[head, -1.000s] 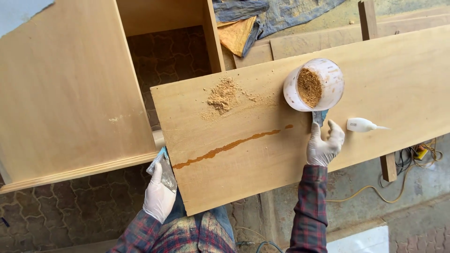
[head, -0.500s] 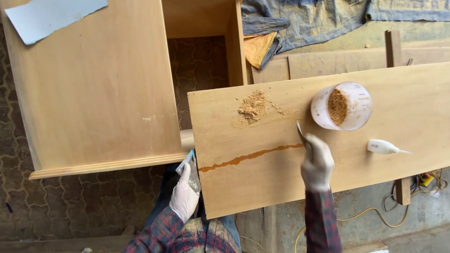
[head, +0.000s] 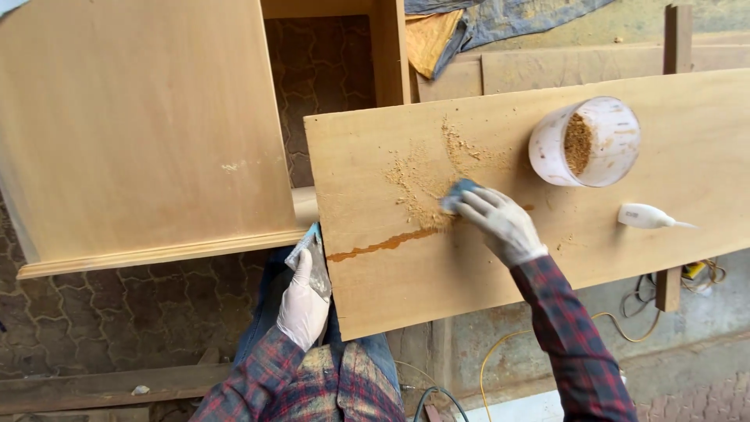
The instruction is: The person holds a wooden furniture panel steady on the workbench and squeezes a brown liquid filler from a plastic bottle along the seam. They sprinkle sanding dust from a container over the wet seam and use a small blue scraper to press and spread the dust-filler mixture into the gap, repeating the apply-and-scrape cycle along the panel edge.
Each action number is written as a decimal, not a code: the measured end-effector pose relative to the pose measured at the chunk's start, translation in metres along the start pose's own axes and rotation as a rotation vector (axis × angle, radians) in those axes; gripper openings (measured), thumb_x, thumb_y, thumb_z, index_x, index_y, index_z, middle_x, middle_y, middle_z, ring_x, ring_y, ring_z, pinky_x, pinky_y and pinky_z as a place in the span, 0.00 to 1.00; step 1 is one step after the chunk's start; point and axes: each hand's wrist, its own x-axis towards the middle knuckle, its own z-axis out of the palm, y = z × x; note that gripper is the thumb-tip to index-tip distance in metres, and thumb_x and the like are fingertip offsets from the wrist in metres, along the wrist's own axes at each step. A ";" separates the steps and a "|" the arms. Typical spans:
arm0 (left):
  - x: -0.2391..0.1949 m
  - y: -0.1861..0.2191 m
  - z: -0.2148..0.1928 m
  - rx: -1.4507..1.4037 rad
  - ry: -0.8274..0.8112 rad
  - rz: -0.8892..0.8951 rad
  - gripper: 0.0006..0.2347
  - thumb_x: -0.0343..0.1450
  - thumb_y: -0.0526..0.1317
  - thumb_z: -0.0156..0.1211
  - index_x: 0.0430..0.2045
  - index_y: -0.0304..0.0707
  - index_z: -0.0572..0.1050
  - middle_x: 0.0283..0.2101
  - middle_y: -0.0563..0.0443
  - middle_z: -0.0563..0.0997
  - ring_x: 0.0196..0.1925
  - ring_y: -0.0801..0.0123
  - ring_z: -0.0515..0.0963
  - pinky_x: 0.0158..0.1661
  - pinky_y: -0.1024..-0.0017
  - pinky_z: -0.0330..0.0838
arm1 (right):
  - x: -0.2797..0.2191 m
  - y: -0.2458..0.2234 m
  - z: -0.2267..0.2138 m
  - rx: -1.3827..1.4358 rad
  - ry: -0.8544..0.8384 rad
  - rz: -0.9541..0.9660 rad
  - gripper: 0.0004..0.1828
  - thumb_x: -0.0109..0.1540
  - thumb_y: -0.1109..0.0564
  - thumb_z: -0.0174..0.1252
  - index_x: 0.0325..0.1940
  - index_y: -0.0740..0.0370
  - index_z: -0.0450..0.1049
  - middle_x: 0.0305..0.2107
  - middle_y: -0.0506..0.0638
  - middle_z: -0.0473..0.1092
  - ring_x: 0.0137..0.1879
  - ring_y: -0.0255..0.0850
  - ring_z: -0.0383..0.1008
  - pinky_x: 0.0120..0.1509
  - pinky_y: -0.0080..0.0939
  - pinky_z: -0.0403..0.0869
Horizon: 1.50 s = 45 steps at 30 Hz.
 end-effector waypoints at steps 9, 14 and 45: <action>0.000 0.000 -0.001 0.059 -0.035 0.028 0.26 0.76 0.51 0.48 0.66 0.33 0.63 0.67 0.46 0.69 0.69 0.60 0.67 0.67 0.61 0.60 | -0.125 0.028 0.074 -0.094 0.443 0.876 0.14 0.68 0.69 0.56 0.56 0.64 0.81 0.46 0.58 0.79 0.48 0.48 0.82 0.52 0.43 0.80; -0.001 -0.001 0.004 0.066 -0.070 0.038 0.26 0.76 0.51 0.48 0.66 0.35 0.62 0.68 0.47 0.68 0.70 0.60 0.66 0.67 0.60 0.60 | -0.072 -0.024 0.092 -0.065 0.435 0.788 0.15 0.67 0.67 0.56 0.59 0.63 0.76 0.45 0.58 0.77 0.44 0.47 0.81 0.51 0.42 0.80; 0.009 0.000 -0.012 0.065 -0.035 0.001 0.23 0.77 0.49 0.47 0.64 0.31 0.64 0.65 0.46 0.71 0.67 0.62 0.70 0.65 0.63 0.63 | -0.105 -0.081 0.138 -0.201 0.533 0.393 0.19 0.66 0.69 0.59 0.60 0.58 0.74 0.52 0.54 0.78 0.49 0.39 0.80 0.55 0.40 0.77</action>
